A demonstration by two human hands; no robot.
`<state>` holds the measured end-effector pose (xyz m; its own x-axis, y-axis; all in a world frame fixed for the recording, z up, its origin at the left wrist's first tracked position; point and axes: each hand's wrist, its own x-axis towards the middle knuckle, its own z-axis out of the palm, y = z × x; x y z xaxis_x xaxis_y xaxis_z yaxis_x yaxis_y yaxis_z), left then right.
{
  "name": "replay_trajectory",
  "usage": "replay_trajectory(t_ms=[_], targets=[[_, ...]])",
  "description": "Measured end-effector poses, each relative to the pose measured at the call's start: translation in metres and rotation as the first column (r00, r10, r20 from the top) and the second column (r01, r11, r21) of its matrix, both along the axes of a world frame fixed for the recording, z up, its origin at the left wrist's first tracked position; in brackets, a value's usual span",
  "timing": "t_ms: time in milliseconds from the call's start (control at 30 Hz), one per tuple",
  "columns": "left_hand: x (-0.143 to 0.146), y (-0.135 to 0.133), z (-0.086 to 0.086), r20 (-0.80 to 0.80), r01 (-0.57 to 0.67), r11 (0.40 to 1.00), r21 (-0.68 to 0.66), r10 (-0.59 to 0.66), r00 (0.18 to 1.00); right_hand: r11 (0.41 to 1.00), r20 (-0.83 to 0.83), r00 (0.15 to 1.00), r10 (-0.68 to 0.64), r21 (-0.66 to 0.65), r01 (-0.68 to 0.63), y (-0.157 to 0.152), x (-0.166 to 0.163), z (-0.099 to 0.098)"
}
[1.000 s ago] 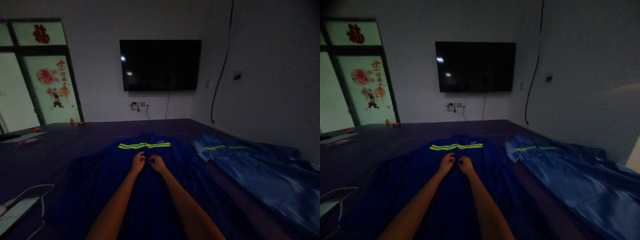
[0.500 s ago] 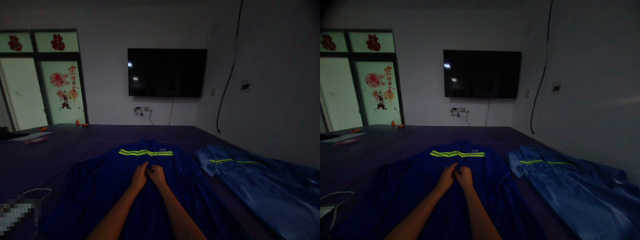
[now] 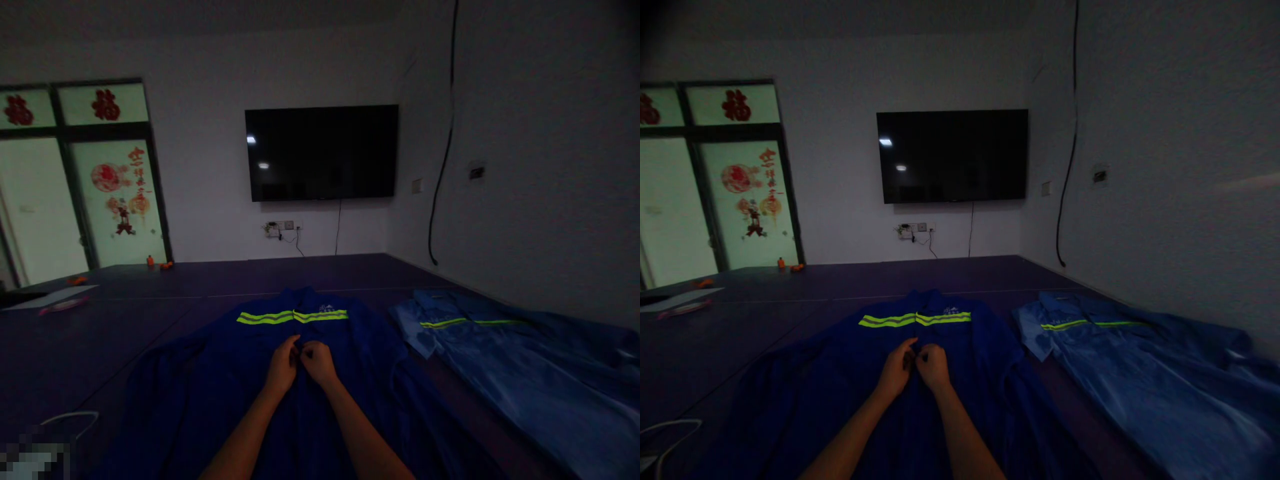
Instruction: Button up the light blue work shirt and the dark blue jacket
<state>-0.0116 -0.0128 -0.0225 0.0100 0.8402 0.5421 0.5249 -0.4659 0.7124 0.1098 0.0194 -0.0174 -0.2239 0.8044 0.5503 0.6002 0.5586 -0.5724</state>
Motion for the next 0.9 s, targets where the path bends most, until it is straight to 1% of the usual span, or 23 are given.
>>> replay_trajectory(t_ms=[167,300,467,533,700,900], targets=[[-0.001,0.004,0.003,-0.005,-0.019,1.000,-0.009,0.019,1.000,0.996,-0.116,0.993,0.014,-0.090,-0.025,0.001,0.002,0.005],[-0.001,0.005,0.008,0.000,-0.057,0.998,-0.022,0.057,0.998,0.994,-0.123,0.992,0.025,-0.105,-0.038,0.002,0.000,0.006],[0.000,0.003,0.013,-0.068,-0.123,0.992,-0.038,0.121,0.990,0.994,-0.118,0.993,0.021,-0.107,-0.034,0.003,0.000,0.007],[-0.001,0.001,0.014,-0.061,-0.124,0.991,-0.041,0.121,0.991,0.994,-0.119,0.993,0.015,-0.108,-0.028,0.003,0.000,0.008],[-0.003,0.002,0.015,0.013,-0.117,0.992,-0.049,0.118,0.993,0.994,-0.116,0.993,-0.005,-0.105,-0.007,0.002,0.000,0.008],[-0.005,0.014,0.011,0.085,-0.041,0.997,-0.058,0.045,0.995,0.996,-0.083,0.996,-0.013,-0.086,0.006,-0.001,0.001,0.011]])
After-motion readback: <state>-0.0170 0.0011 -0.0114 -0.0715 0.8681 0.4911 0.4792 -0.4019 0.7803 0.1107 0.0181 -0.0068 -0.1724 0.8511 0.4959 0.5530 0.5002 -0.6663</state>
